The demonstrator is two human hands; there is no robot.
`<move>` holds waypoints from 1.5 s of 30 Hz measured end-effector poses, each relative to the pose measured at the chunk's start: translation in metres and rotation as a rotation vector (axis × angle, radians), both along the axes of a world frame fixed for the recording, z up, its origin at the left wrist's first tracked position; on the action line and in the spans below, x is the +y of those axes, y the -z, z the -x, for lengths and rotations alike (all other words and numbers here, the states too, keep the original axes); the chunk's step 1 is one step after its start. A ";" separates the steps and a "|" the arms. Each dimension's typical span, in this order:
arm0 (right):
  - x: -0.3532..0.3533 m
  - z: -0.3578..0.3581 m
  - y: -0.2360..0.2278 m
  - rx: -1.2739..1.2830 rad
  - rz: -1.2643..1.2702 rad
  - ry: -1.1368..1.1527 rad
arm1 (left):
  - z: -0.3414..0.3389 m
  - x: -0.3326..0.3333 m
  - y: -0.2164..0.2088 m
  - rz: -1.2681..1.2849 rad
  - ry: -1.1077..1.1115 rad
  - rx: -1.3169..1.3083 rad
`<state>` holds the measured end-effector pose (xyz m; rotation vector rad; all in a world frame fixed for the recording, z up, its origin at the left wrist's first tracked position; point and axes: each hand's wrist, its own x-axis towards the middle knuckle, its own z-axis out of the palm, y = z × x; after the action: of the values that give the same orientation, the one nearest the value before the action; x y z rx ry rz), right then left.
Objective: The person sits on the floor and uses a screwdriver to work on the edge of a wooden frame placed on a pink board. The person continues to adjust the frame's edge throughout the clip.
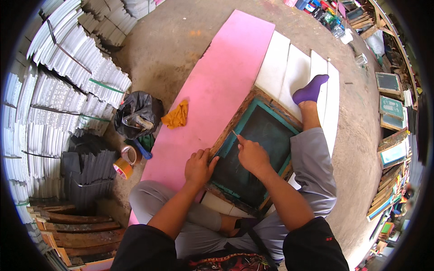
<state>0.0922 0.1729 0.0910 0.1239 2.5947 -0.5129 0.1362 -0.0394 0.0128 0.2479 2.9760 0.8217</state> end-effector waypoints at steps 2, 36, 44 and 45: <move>0.003 -0.002 -0.008 -0.024 -0.014 -0.048 | -0.001 -0.004 0.001 0.002 -0.006 -0.009; -0.011 0.004 0.004 0.037 -0.030 0.025 | -0.002 -0.004 0.003 -0.007 0.001 0.034; 0.025 -0.010 0.050 0.246 0.354 0.081 | 0.002 0.000 0.000 0.035 0.006 -0.018; 0.026 -0.011 0.049 0.184 0.228 0.051 | 0.002 -0.001 0.001 0.048 0.008 -0.027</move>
<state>0.1031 0.1990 0.0421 0.0692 2.6925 -0.8710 0.1346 -0.0408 0.0118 0.2439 2.9634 0.7453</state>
